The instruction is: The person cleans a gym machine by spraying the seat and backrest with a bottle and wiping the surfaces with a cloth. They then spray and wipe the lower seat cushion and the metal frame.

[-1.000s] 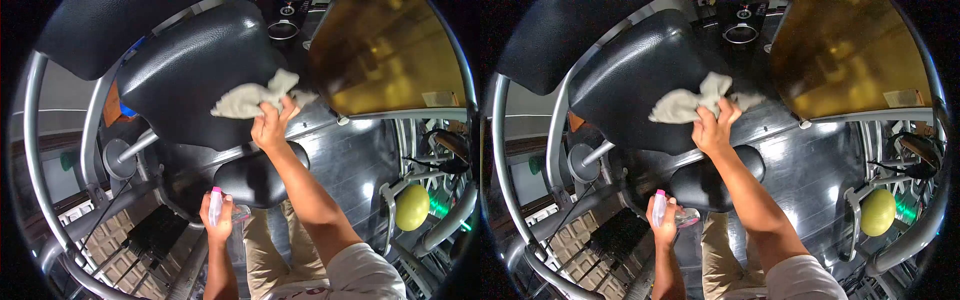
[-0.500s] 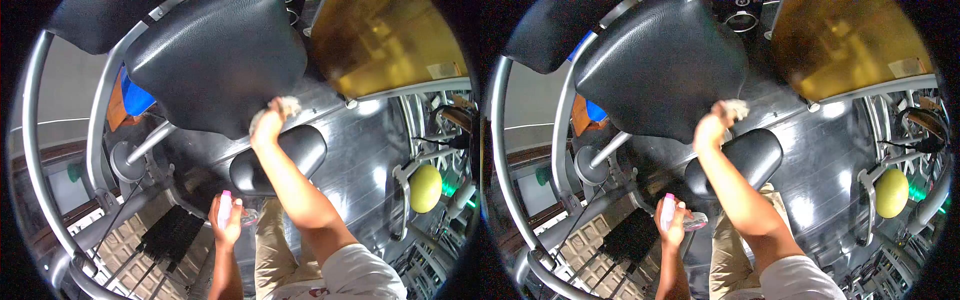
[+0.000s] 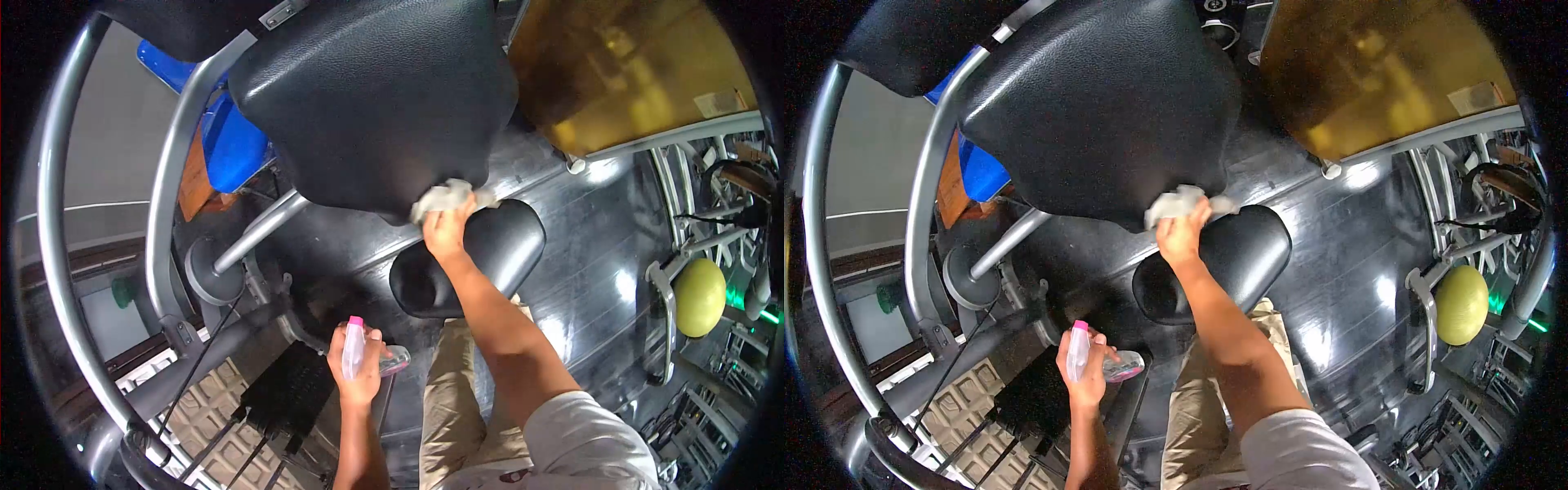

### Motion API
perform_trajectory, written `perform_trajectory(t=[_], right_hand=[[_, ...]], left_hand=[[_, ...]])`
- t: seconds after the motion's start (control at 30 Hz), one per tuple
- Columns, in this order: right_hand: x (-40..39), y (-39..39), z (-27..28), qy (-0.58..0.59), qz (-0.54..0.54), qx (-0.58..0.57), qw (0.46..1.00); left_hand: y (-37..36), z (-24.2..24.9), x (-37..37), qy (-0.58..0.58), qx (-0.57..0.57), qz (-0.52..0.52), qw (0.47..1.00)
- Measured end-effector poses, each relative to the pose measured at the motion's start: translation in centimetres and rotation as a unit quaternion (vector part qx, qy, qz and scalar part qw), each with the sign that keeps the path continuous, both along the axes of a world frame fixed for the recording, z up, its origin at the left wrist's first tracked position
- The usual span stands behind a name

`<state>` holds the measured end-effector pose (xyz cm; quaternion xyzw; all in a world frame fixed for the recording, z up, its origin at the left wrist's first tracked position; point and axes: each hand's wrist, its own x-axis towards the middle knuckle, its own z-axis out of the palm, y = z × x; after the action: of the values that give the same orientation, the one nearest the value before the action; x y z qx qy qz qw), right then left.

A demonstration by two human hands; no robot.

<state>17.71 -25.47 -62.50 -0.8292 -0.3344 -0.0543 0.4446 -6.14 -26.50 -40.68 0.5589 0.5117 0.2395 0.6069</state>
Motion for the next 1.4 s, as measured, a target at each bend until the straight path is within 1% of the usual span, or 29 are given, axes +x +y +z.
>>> perform_trajectory(t=[0.03, 0.07, 0.1, 0.13, 0.17, 0.2, 0.23, 0.27, 0.3, 0.33, 0.37, 0.4, 0.47, 0.53, 0.6, 0.63, 0.73, 0.8, 0.83, 0.93, 0.97, 1.0, 1.1, 1.13, 1.2, 1.27, 1.3, 1.37, 1.4], right_hand=[[-0.5, 0.4, -3.5, 0.040, -0.077, 0.050, 0.995], [-0.3, 0.9, -4.6, 0.188, -0.144, 0.120, 0.964], [-0.1, 1.4, -5.5, 0.315, -0.222, 0.211, 0.898], [0.7, 2.0, -3.7, 0.525, -0.272, 0.307, 0.746], [1.5, 2.8, -1.3, 0.695, -0.300, 0.379, 0.533], [2.1, 3.9, 1.7, 0.684, -0.385, 0.265, 0.560], [2.5, 4.8, 3.7, 0.665, -0.358, 0.315, 0.574], [2.7, 4.1, 5.1, 0.656, -0.201, 0.395, 0.611], [2.9, 3.5, 6.5, 0.635, -0.034, 0.468, 0.614], [2.0, 4.1, 8.7, 0.511, 0.011, 0.456, 0.729], [1.1, 4.8, 10.9, 0.368, 0.031, 0.447, 0.815], [-1.3, 8.6, 13.5, 0.113, -0.206, 0.297, 0.926], [-2.2, 9.2, 14.5, -0.043, -0.038, 0.163, 0.985], [-2.8, 9.6, 13.7, -0.156, -0.025, 0.141, 0.977], [-1.1, 7.3, 11.2, -0.244, 0.090, 0.085, 0.962], [-0.3, 5.9, 10.3, -0.260, 0.172, 0.061, 0.948], [3.1, 0.9, 6.2, -0.330, 0.342, -0.142, 0.868], [5.3, -2.3, 2.7, -0.373, 0.359, -0.189, 0.834], [6.2, -3.0, 2.9, -0.355, 0.391, -0.221, 0.820], [7.1, -2.6, 4.7, -0.316, 0.424, -0.231, 0.817], [7.9, -1.5, 5.2, -0.384, 0.413, -0.145, 0.813], [8.5, -0.6, 8.4, -0.398, 0.388, -0.158, 0.816], [9.0, 2.8, 17.8, -0.310, 0.278, -0.133, 0.899], [9.2, 4.0, 20.3, -0.341, 0.222, -0.042, 0.913], [8.0, 4.6, 21.3, -0.309, 0.200, -0.043, 0.929], [6.4, 4.0, 16.6, -0.290, 0.195, -0.054, 0.935], [5.6, 3.3, 13.8, -0.311, 0.228, -0.071, 0.920], [4.3, 0.8, 8.7, -0.335, 0.312, -0.202, 0.866], [4.6, -0.1, 5.8, -0.377, 0.325, -0.201, 0.844]], left_hand=[[0.0, -0.1, -0.2, 0.004, -0.005, 0.005, 1.000], [0.0, -0.2, -0.4, 0.009, -0.011, 0.009, 1.000], [0.0, -0.3, -0.5, 0.013, -0.016, 0.013, 1.000], [-0.1, -0.4, -0.8, 0.007, -0.012, 0.011, 1.000], [-0.3, -0.6, -1.3, 0.002, -0.007, 0.009, 1.000], [-0.3, -0.7, -1.5, -0.004, -0.001, 0.008, 1.000], [-0.4, -0.3, -1.5, -0.005, -0.009, 0.009, 1.000], [-0.3, -0.4, -1.9, 0.002, -0.005, -0.002, 1.000], [-0.2, -0.8, -2.3, 0.007, -0.001, -0.013, 1.000], [-0.2, -1.3, -2.6, 0.014, -0.001, -0.023, 1.000], [-0.2, -1.6, -2.6, 0.008, -0.004, -0.016, 1.000], [-0.3, -1.7, -2.7, 0.013, -0.001, -0.020, 1.000], [0.1, -2.0, -2.6, 0.018, 0.012, -0.027, 0.999], [0.4, -1.6, -2.2, 0.008, -0.012, -0.010, 1.000], [0.9, -1.3, -2.0, 0.003, -0.023, -0.003, 1.000], [1.2, -1.1, -2.0, 0.002, -0.025, -0.004, 1.000], [1.6, -0.8, -1.5, 0.000, -0.035, 0.005, 0.999], [1.8, -0.8, -1.2, 0.004, -0.036, 0.005, 0.999], [1.8, -0.8, -1.2, 0.009, -0.037, 0.003, 0.999], [1.0, -2.0, -1.8, 0.015, -0.011, -0.023, 1.000], [0.7, -2.8, -2.0, 0.004, -0.003, -0.032, 0.999], [0.4, -3.3, -2.1, -0.009, 0.006, -0.039, 0.999], [-0.5, -3.5, -1.7, 0.015, -0.002, -0.043, 0.999], [-0.8, -3.3, -1.4, 0.021, -0.005, -0.043, 0.999], [-1.2, -2.8, -0.7, 0.031, -0.006, -0.043, 0.999], [-1.3, -2.3, 0.0, 0.019, -0.003, -0.045, 0.999], [-1.1, -2.1, 0.3, 0.005, 0.002, -0.049, 0.999], [-0.8, -1.3, 0.4, -0.010, -0.010, -0.047, 0.999], [-0.4, -1.0, 0.6, -0.011, -0.016, -0.040, 0.999]])
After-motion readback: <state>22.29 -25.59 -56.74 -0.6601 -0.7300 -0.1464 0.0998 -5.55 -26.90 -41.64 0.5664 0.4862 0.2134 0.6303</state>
